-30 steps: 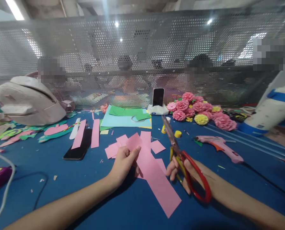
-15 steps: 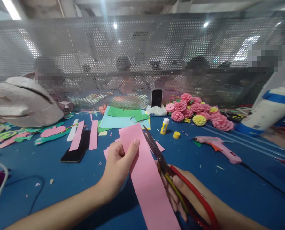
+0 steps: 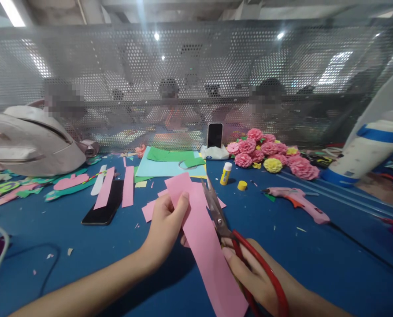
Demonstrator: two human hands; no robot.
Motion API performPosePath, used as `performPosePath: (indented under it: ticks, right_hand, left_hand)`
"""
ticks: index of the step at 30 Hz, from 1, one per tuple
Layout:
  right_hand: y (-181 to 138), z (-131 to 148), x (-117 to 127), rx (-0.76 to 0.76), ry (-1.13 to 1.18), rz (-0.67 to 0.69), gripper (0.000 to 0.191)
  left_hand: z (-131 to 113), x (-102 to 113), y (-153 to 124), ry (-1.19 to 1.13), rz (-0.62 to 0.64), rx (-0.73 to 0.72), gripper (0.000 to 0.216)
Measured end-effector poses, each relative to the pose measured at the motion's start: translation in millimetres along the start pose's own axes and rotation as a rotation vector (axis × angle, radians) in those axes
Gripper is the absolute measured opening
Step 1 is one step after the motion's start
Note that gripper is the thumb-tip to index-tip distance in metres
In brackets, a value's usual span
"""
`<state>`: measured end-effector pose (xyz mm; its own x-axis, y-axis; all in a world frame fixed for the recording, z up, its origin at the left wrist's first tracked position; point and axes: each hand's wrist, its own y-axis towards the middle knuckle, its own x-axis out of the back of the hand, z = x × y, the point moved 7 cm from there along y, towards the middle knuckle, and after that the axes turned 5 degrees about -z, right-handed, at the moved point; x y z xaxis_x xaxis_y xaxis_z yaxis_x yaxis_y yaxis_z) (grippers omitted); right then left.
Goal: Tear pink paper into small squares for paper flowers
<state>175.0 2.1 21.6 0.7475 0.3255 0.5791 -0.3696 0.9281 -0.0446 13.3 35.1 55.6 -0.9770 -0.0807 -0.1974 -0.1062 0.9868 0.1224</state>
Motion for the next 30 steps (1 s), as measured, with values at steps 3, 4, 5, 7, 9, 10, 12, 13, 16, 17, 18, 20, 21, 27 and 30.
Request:
performPosePath:
  ticks: [3,4,5,7,9,10,12,13,16,17,18,20,21,27,30]
  right_hand:
    - [-1.6,4.0,-6.7,-0.038,-0.070,0.122,0.034]
    - [-1.3,7.5,-6.0,-0.017,-0.120,0.124,0.033]
    - [-0.7,10.8,-4.4,0.006,-0.162,0.110,0.031]
    - [0.6,16.6,-1.1,0.066,-0.236,0.064,0.026]
    - [1.2,18.8,0.3,0.099,-0.287,0.032,0.022]
    - [1.4,19.1,0.3,0.107,-0.310,0.027,0.020]
    - [1.7,19.2,-1.5,0.113,-0.355,0.046,0.020]
    - [2.0,19.5,-2.1,0.112,-0.381,0.058,0.021]
    - [3.2,20.9,-2.5,0.095,-0.439,0.091,0.027]
    - [3.5,21.7,-2.4,0.091,-0.444,0.101,0.028]
    - [3.8,22.5,-2.5,0.089,-0.441,0.113,0.029]
    - [4.3,24.0,-2.5,0.092,-0.435,0.124,0.029]
    - [4.7,24.3,-2.0,0.089,-0.439,0.121,0.028]
    - [5.3,25.3,-1.7,0.089,-0.450,0.105,0.027]
    - [5.4,24.9,-2.3,0.087,-0.475,0.105,0.026]
  left_hand:
    - [1.4,0.8,1.1,0.025,-0.009,-0.003,0.046]
    - [2.5,1.0,1.3,0.033,-0.012,0.000,0.047]
    - [3.5,1.2,1.5,0.042,-0.015,0.003,0.047]
    - [5.2,1.5,2.0,0.066,-0.024,0.003,0.048]
    - [6.1,1.9,3.0,0.096,-0.036,-0.005,0.048]
    - [6.2,2.1,3.7,0.111,-0.042,-0.010,0.048]
    - [5.8,2.5,5.1,0.145,-0.048,-0.027,0.047]
    - [5.5,2.6,5.8,0.163,-0.047,-0.037,0.047]
    - [5.8,3.2,7.0,0.208,-0.033,-0.053,0.048]
    - [6.5,3.9,7.2,0.218,-0.032,-0.050,0.047]
    - [7.3,4.6,7.5,0.225,-0.034,-0.044,0.046]
    - [8.6,5.3,7.9,0.231,-0.032,-0.031,0.044]
    - [8.9,5.3,8.1,0.230,-0.029,-0.026,0.044]
    - [7.7,3.0,9.3,0.232,-0.008,-0.015,0.043]
    - [8.6,3.6,9.0,0.235,-0.023,-0.009,0.044]
